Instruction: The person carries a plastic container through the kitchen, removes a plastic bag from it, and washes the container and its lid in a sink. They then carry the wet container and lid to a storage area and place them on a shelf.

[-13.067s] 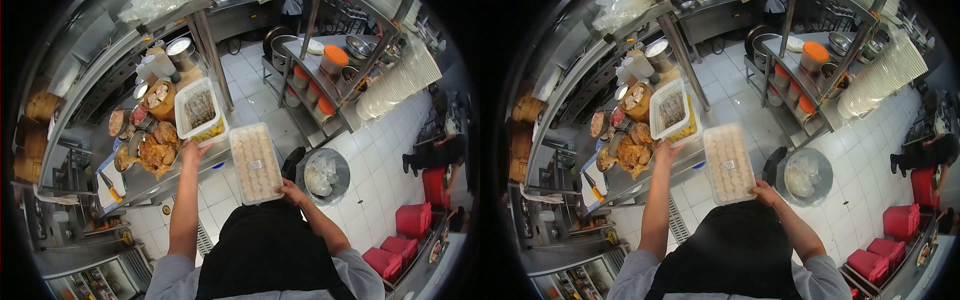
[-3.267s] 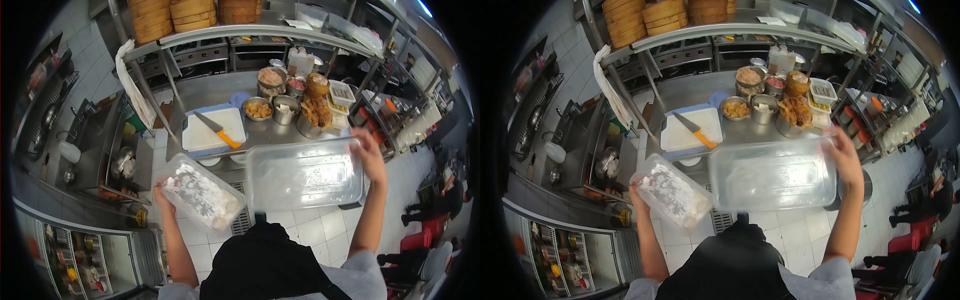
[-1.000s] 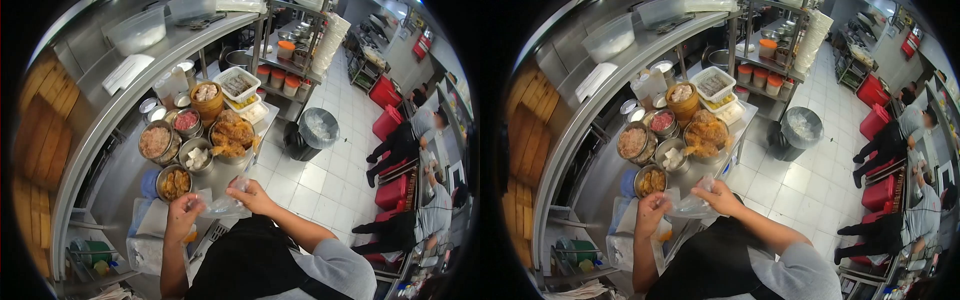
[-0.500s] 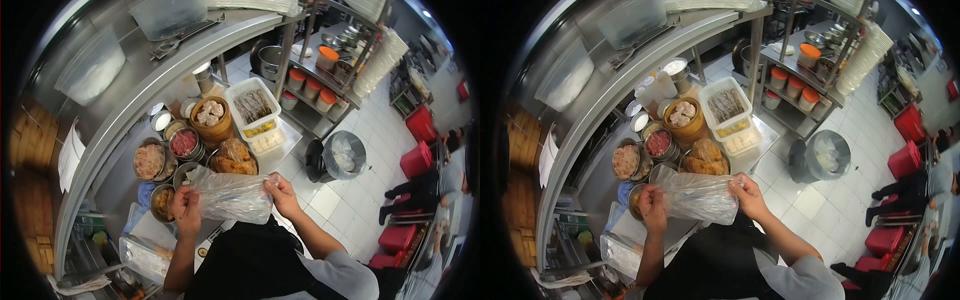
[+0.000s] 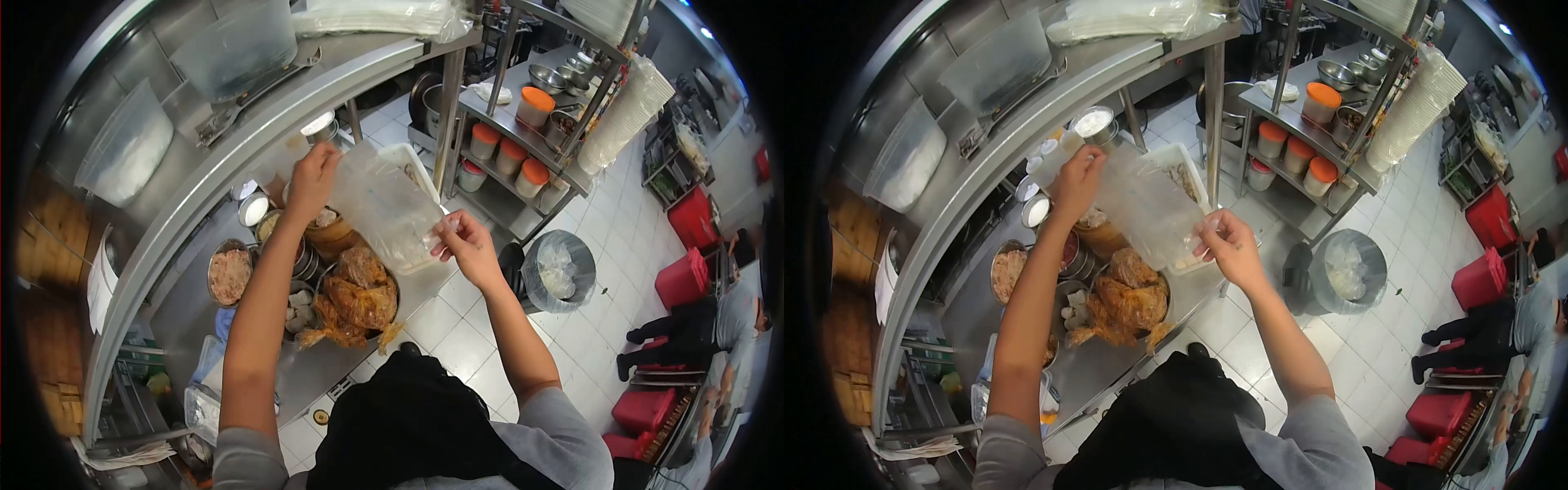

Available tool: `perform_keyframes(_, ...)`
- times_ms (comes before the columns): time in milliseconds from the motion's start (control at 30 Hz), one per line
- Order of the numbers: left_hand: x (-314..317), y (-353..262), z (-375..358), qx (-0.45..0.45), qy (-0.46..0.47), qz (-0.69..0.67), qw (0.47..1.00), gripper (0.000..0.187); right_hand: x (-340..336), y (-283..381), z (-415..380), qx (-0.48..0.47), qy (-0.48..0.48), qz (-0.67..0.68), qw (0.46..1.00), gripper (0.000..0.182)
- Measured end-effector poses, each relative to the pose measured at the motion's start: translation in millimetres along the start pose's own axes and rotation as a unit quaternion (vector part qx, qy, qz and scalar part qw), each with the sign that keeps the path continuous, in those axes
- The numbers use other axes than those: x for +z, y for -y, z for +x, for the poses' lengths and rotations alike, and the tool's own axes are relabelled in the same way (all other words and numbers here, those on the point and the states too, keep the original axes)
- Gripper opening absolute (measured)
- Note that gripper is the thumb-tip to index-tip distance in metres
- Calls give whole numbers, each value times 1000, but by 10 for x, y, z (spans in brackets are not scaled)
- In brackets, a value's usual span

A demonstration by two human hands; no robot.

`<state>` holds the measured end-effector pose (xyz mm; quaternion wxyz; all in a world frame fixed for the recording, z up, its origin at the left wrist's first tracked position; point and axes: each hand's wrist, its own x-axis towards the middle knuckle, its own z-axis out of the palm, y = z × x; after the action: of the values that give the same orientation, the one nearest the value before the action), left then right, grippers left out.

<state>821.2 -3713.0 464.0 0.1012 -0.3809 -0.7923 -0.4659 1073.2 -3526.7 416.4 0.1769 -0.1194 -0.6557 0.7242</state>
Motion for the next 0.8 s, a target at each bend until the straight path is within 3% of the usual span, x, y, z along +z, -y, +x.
perform_keyframes(67,215,239,289,56,-2,12,998,15,-49,-108,205,-4,-19,-28,999,22)
perform_keyframes(133,381,208,521,84,13,104,991,18,-37,-111,361,-83,-37,-213,973,27)
perform_keyframes(200,509,236,653,75,35,119,989,22,-22,-87,450,-77,-51,-282,955,33)
perform_keyframes(267,650,315,728,73,42,218,972,23,3,-73,511,-102,-60,-384,916,38)
perform_keyframes(333,698,302,748,53,59,222,972,27,4,-151,600,-99,-54,-403,908,32)
perform_keyframes(400,779,291,715,134,-53,221,965,27,10,-222,682,-117,-75,-434,890,25)
perform_keyframes(433,742,142,649,128,-50,220,966,27,37,-212,693,-112,-71,-436,890,25)
perform_keyframes(500,665,-174,457,163,29,139,976,29,54,-149,733,-135,-73,-466,871,25)
perform_keyframes(533,677,-246,320,159,28,137,977,29,43,-158,768,-134,-69,-469,870,25)
perform_keyframes(600,659,-320,77,71,185,106,974,29,83,-181,863,-118,-47,-518,846,30)
perform_keyframes(733,862,-30,-213,68,239,158,956,35,187,71,852,-120,-29,-568,813,35)
perform_keyframes(800,914,14,-281,75,282,239,926,40,176,180,904,-249,-49,-588,768,46)
